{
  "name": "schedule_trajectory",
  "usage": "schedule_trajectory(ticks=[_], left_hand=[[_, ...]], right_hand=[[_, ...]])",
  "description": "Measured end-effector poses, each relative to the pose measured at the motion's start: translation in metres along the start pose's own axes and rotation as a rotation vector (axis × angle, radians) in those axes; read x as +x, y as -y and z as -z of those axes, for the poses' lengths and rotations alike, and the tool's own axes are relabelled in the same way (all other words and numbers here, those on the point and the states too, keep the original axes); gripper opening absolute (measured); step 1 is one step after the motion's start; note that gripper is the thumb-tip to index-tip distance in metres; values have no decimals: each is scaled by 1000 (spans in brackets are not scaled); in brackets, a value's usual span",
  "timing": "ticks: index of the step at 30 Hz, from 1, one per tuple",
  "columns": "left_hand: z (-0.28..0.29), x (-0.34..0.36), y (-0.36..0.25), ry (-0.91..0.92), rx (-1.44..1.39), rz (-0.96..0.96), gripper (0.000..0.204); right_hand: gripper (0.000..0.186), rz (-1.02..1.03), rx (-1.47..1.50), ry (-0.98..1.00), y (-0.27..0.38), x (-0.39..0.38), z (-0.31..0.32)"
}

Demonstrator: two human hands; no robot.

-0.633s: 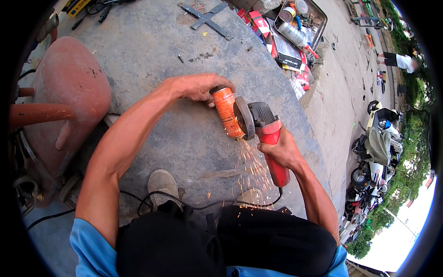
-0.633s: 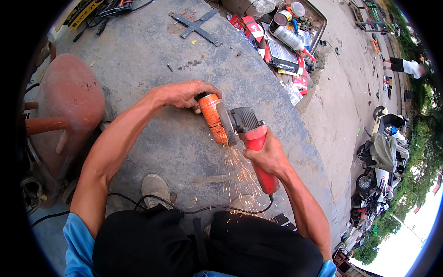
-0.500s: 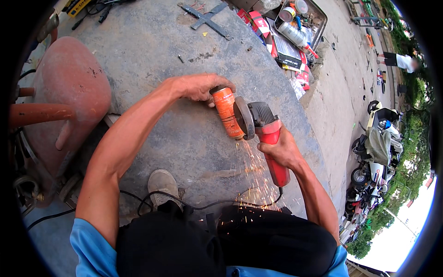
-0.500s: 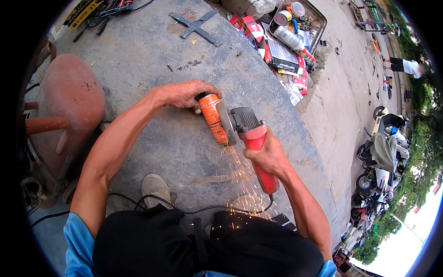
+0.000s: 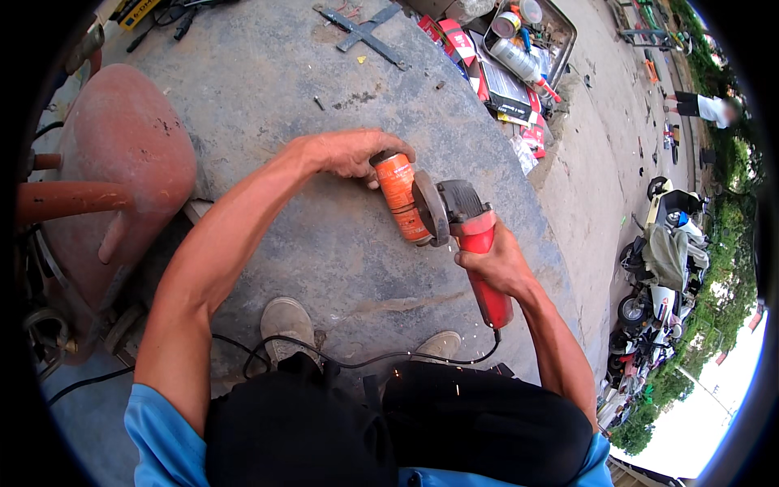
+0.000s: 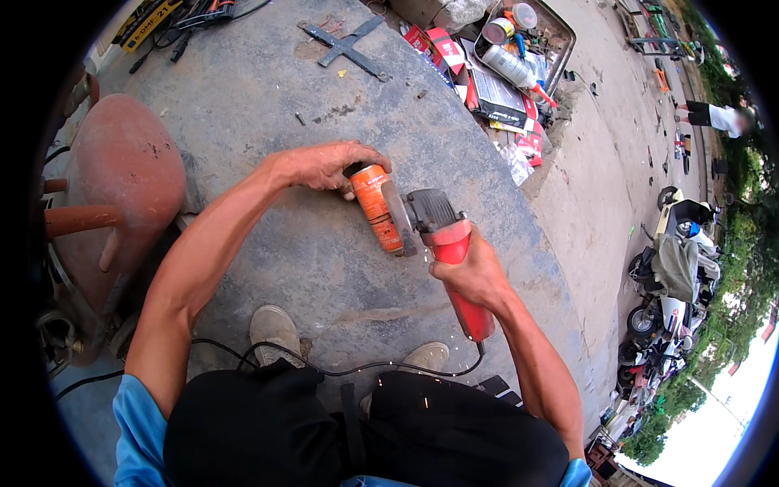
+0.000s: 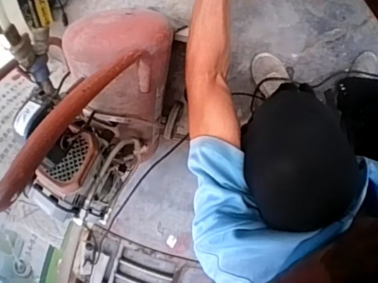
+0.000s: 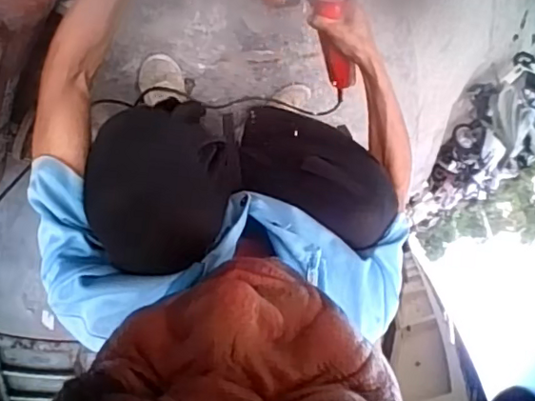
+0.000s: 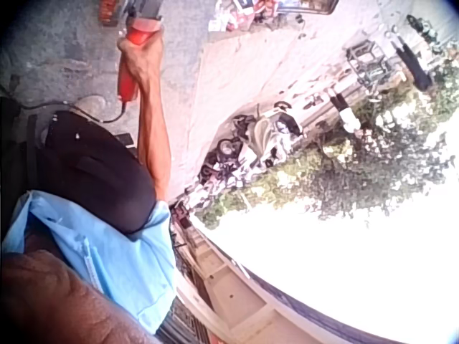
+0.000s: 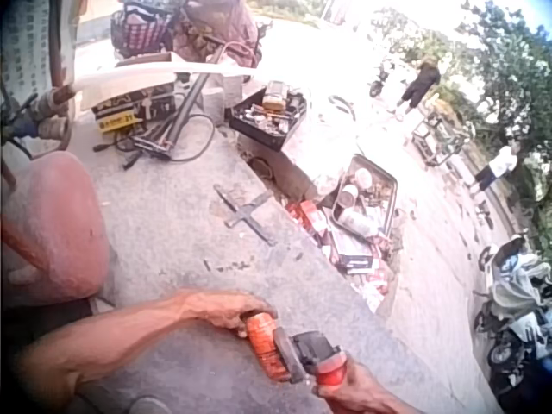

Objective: The person uses a power grinder to cut through a metal canister, then handles a smaller metal scrap by hand and continues grinding the canister.

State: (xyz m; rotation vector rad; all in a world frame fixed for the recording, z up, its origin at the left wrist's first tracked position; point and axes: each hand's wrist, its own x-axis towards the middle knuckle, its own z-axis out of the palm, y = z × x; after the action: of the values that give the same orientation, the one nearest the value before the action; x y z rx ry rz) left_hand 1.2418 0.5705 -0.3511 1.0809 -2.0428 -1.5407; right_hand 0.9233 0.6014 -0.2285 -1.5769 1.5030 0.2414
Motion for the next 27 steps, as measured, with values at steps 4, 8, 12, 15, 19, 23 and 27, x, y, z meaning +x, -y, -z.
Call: schedule_trajectory(ticks=[4, 8, 12, 15, 19, 23, 27], left_hand=[[-2, -5, 5, 0, 19, 28, 75], [-6, -7, -4, -85, 44, 77, 75], [-31, -27, -5, -332, 89, 98, 72], [-55, -40, -30, -458, 147, 258, 71], [-85, -49, -39, -566, 236, 223, 71], [-94, -49, -46, -585, 315, 241, 69], [-108, -48, -55, -613, 362, 328, 68]], right_hand=[[45, 44, 258, -26, -2, -14, 7], [40, 14, 378, -99, -20, -24, 24], [45, -40, 473, -121, -28, -35, 23], [45, -47, 475, -157, -49, -35, 13], [35, -35, 512, -175, -46, -36, 2], [41, -49, 531, -171, -47, -34, -4], [37, -20, 537, -188, -51, -31, -13]])
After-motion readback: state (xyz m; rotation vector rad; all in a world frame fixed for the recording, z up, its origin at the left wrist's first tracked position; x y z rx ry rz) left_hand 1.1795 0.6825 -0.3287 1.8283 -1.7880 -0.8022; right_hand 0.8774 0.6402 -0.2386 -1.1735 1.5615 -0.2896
